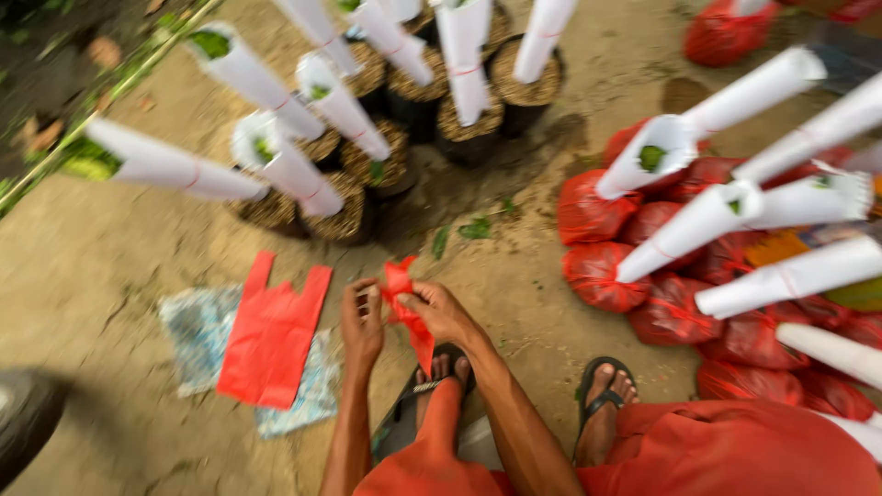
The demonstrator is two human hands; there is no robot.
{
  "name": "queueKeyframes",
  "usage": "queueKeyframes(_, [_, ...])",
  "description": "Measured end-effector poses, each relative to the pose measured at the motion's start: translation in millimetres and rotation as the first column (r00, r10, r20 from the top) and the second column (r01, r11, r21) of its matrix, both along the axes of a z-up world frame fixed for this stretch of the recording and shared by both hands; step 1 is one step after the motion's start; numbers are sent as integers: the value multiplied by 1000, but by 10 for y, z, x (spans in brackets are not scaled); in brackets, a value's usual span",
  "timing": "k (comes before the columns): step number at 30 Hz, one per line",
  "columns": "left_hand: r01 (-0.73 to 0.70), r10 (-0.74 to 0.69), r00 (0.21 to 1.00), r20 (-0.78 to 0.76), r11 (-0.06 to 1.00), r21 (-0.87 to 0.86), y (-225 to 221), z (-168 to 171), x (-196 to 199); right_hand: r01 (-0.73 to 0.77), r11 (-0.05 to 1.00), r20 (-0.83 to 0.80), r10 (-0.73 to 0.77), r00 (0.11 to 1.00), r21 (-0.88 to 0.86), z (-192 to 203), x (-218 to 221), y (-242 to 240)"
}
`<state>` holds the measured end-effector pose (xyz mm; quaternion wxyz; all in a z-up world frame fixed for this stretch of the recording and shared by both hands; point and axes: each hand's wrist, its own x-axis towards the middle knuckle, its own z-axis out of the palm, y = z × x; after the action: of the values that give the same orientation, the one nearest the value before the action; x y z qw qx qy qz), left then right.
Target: The person places potted seedlings into red plastic bags, then ties the bags closed around the base of the pots. The person repeats this process for several seedlings, stacking the finished packages nearby.
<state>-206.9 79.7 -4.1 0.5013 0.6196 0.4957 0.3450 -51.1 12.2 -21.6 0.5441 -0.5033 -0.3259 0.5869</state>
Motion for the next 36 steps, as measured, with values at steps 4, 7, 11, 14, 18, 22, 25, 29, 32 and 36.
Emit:
queueKeyframes(4, [469,-418,875,243,857,-215,266,-121,86,-117,993,-186,113,976,-10,182,404,-104])
queueKeyframes(7, [701,-616,711,339,583,-411,377,-146,307,-202,975,-124,190,974,-89,435,757,-229])
queueKeyframes(11, [634,-682,721,124,576,-517,332,-47,552,-71,992,329,101,939,-102,660,1097,-415])
queueKeyframes(14, [629,-704,710,30,613,-478,368,108,606,74,980,661,69,748,-186,699,1158,-420])
queueKeyframes(18, [657,-648,734,202,602,-454,367,269,606,110,956,686,114,719,-273,638,1033,-402])
queueKeyframes(22, [582,-681,731,-30,647,-493,366,333,568,70,974,798,133,588,-214,647,939,-357])
queueKeyframes(25, [575,-656,753,-61,700,-423,353,230,505,230,950,845,59,532,-212,714,867,-265])
queueKeyframes(29, [386,-465,880,-95,819,-425,231,-127,502,419,900,837,-319,444,121,820,641,-199])
queueKeyframes(32, [302,-309,950,48,867,-397,7,-420,666,409,904,729,-197,655,-123,781,467,-329])
queueKeyframes(36, [397,-238,896,374,807,-437,-126,-518,894,405,907,547,-282,788,-116,475,423,-533])
